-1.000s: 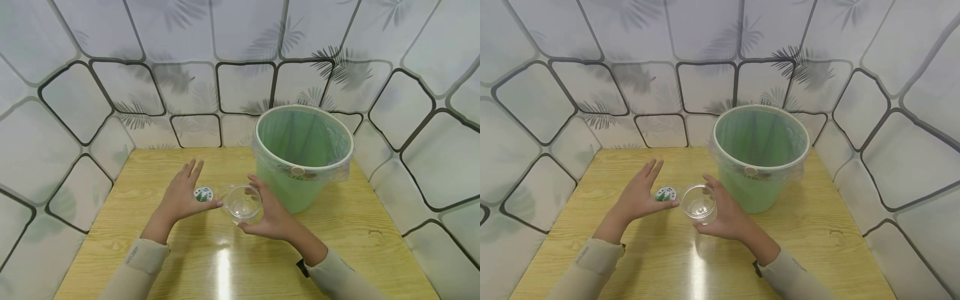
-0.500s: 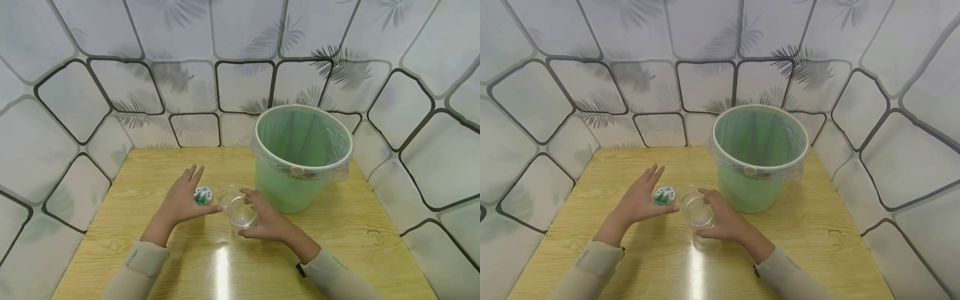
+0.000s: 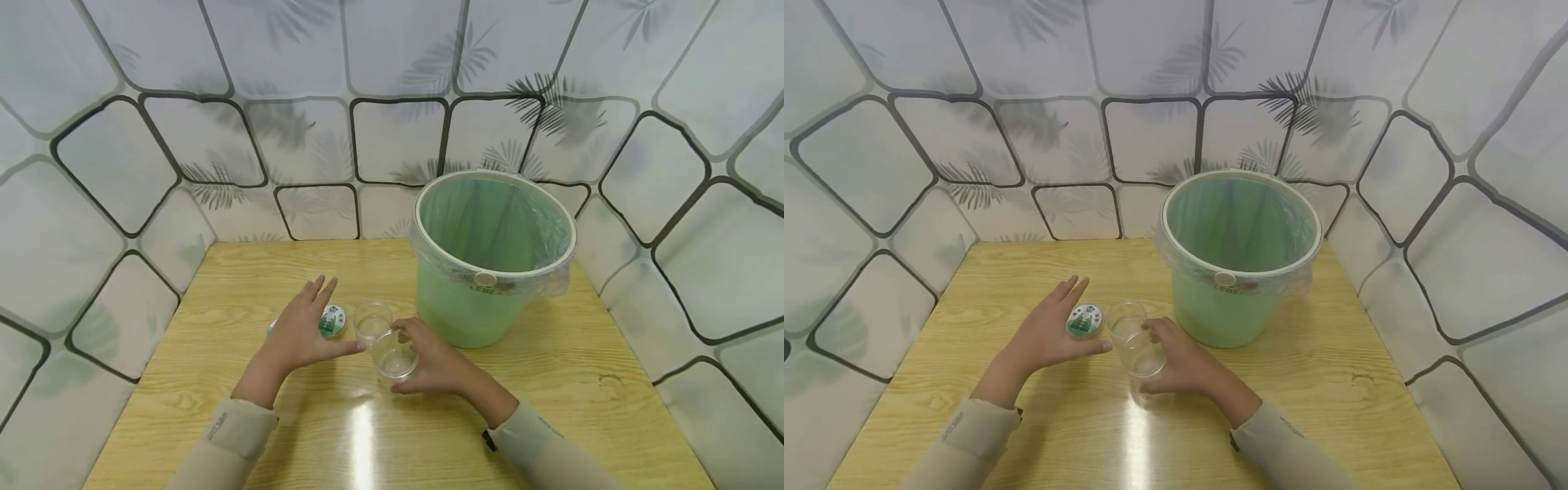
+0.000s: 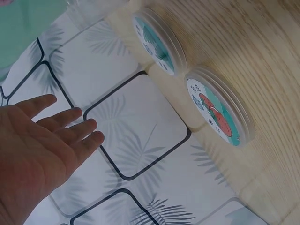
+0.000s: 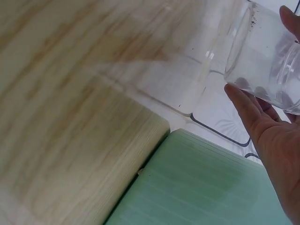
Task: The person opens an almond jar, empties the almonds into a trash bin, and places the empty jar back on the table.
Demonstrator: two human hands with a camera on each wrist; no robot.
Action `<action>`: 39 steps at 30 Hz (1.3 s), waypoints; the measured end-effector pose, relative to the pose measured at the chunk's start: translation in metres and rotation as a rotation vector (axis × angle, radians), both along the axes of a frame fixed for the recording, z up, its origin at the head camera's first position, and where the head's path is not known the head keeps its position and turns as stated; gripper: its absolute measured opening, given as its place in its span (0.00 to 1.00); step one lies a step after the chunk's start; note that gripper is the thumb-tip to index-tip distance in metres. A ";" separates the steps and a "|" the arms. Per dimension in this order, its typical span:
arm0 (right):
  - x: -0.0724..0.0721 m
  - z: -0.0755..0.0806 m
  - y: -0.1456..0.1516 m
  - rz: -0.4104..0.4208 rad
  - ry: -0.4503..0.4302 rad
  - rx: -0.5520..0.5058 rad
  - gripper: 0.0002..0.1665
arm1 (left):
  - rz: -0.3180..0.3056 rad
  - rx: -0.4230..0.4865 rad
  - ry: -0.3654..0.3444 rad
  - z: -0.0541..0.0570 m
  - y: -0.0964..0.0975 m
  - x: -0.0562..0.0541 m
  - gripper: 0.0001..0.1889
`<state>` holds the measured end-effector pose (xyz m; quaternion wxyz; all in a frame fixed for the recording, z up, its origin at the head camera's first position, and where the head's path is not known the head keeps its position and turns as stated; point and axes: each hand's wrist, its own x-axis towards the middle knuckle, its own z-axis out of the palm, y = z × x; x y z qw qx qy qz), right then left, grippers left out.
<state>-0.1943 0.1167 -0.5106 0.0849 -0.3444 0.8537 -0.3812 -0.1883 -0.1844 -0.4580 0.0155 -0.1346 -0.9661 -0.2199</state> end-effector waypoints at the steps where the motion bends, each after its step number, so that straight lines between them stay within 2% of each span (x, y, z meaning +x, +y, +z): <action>1: 0.000 -0.001 0.000 0.003 -0.007 0.000 0.62 | -0.002 0.002 0.004 0.000 0.001 0.001 0.72; 10: -0.002 -0.010 -0.003 0.018 -0.030 0.004 0.64 | -0.009 0.001 0.004 -0.002 0.005 0.005 0.71; 19: -0.001 -0.010 -0.004 -0.008 -0.055 0.021 0.64 | -0.022 0.018 0.003 -0.008 0.008 0.009 0.70; 33: -0.002 -0.010 -0.003 -0.041 -0.010 0.098 0.66 | -0.039 0.019 -0.043 -0.013 0.010 0.012 0.63; 39: -0.001 -0.007 -0.004 -0.048 0.021 0.126 0.70 | -0.048 0.008 -0.037 -0.014 0.010 0.012 0.62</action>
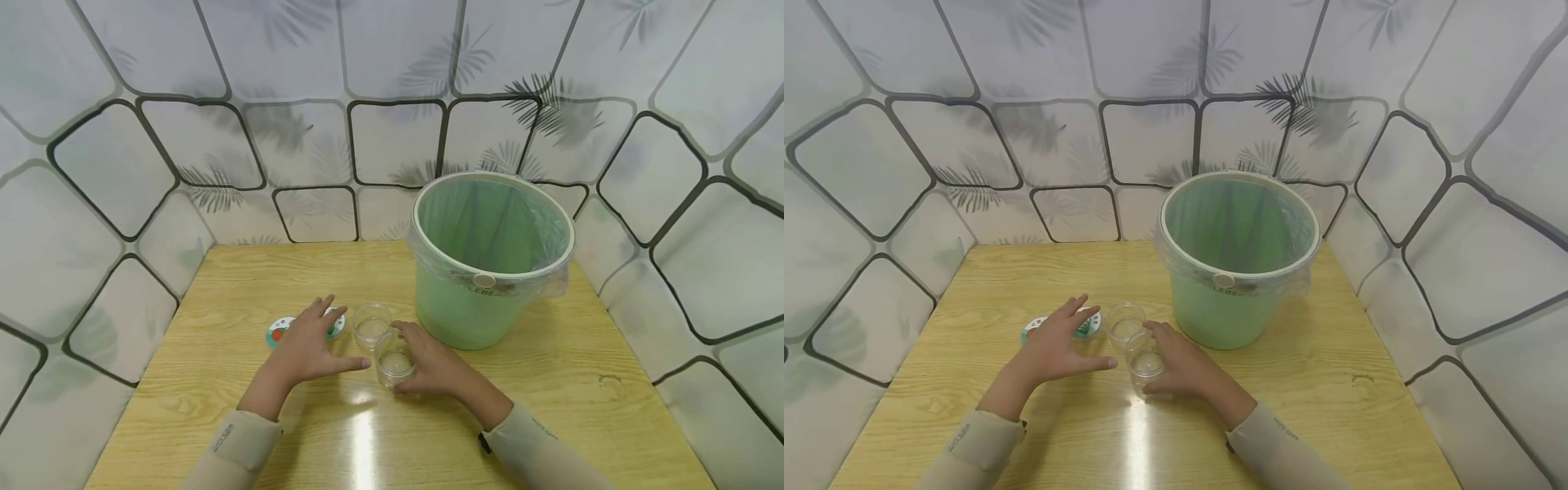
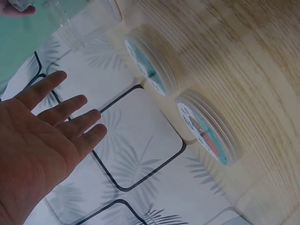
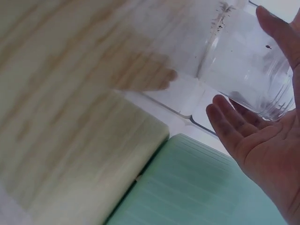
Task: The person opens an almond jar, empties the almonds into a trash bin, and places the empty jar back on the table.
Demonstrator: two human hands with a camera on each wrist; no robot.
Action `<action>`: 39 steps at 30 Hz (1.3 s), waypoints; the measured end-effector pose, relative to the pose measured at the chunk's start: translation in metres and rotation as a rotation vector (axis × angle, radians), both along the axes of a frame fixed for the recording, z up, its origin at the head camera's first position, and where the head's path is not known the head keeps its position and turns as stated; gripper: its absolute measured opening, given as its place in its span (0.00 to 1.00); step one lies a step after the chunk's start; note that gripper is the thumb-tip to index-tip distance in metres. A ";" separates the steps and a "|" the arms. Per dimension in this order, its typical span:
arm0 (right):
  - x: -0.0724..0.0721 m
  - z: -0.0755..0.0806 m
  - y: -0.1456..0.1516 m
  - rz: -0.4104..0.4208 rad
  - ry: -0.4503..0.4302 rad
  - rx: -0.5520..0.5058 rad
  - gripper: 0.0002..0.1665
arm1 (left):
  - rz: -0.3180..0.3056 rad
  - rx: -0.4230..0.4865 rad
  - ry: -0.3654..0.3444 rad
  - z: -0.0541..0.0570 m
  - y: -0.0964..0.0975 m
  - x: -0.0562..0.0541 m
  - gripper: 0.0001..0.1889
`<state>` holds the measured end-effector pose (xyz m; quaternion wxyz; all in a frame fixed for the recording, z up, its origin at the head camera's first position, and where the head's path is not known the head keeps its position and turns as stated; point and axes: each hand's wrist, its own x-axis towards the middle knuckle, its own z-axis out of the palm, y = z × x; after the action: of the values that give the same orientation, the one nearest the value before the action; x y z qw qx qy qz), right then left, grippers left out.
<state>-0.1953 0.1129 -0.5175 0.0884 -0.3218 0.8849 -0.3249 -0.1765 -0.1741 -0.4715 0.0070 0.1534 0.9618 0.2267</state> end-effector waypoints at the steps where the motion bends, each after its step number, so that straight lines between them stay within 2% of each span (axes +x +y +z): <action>1: 0.000 0.002 0.000 -0.001 0.011 0.014 0.71 | -0.002 0.000 0.002 0.000 0.000 0.000 0.62; 6: 0.001 0.016 0.000 0.003 0.083 0.075 0.74 | -0.009 0.000 0.008 0.002 0.000 -0.001 0.62; 13: 0.000 0.041 0.000 0.019 0.155 0.167 0.69 | -0.014 -0.005 0.036 0.009 -0.001 -0.005 0.60; 20: 0.001 0.057 -0.002 0.025 0.218 0.229 0.66 | -0.013 -0.002 0.023 0.016 0.000 -0.005 0.60; 26: 0.004 0.077 -0.004 0.068 0.326 0.265 0.66 | -0.019 -0.026 0.039 0.021 0.000 -0.005 0.61; 32: 0.010 0.105 -0.008 0.124 0.404 0.254 0.68 | -0.022 -0.038 0.078 0.028 -0.002 -0.007 0.61; 39: 0.013 0.146 -0.005 0.141 0.466 0.157 0.67 | -0.020 -0.036 0.112 0.041 -0.006 -0.012 0.61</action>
<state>-0.1824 0.1082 -0.3713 -0.0706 -0.4410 0.8793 -0.1655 -0.1880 -0.1803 -0.4301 -0.0417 0.1752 0.9630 0.2004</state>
